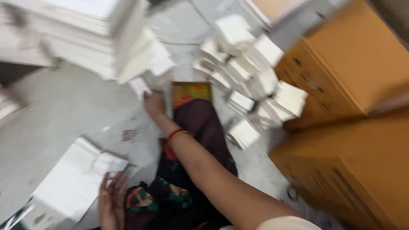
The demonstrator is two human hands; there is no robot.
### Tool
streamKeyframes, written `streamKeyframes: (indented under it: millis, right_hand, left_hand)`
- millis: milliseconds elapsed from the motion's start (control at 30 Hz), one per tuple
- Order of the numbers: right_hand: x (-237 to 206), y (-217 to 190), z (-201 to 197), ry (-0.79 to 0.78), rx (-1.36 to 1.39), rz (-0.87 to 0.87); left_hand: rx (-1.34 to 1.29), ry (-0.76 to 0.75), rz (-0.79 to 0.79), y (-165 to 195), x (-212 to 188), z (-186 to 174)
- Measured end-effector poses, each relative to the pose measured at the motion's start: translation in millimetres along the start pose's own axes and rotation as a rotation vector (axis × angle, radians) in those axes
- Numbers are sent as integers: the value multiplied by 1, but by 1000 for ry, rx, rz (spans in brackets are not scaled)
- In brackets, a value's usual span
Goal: The person sits on the floor and bundles small stacks of white paper cards by hand. She aligns the cards, wraps a rubber band around each stack, and places the finished bundles into a nearby cardboard box. She repeats this process multiple times.
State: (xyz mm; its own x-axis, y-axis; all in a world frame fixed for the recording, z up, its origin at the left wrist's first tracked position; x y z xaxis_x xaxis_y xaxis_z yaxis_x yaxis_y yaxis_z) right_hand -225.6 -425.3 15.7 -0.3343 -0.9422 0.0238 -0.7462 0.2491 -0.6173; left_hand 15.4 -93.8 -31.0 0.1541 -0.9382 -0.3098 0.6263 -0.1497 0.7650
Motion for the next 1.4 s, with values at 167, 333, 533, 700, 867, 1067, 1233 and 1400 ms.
streamKeyframes:
  millis: [167,333,533,700,867,1067,1233,1400]
  right_hand:
    - [-40,-24,-81,104,57,-213]
    - [-94,19,-173,272,193,-413]
    - [-81,165,-275,38,-160,-186]
    - [-142,222,-247,-246,-794,-65]
    - [-152,244,-224,-267,-782,52]
    - [-107,249,-251,-327,-224,426]
    - [-44,131,-222,-399,847,185]
    - [-50,-38,-74,-468,195,-429]
  left_hand:
    - [159,32,-80,-24,-11,-14]
    - [233,-36,-77,-28,-7,-24]
    - [243,-135,-80,-2,-11,23]
    - [346,-208,-117,14,-10,55]
    - [268,-203,-122,16,-17,43]
    - [271,-135,-111,18,-16,9]
    - [239,-104,-143,21,-15,1]
    - [203,-12,-188,13,-17,-3]
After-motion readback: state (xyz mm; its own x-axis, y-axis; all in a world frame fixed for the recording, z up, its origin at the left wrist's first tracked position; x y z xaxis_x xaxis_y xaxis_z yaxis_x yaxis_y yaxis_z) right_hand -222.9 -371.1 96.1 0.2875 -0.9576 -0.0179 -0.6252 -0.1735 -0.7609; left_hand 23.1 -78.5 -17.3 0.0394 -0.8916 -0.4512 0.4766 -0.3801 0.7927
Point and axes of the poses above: each hand's wrist, its own x-axis towards the middle knuckle, its own z-axis out of the palm, y = z × x, the point moved 10 cm from there along x, towards the middle knuckle, and after that the axes turned 8 degrees about -x, right-handed, at the moved point
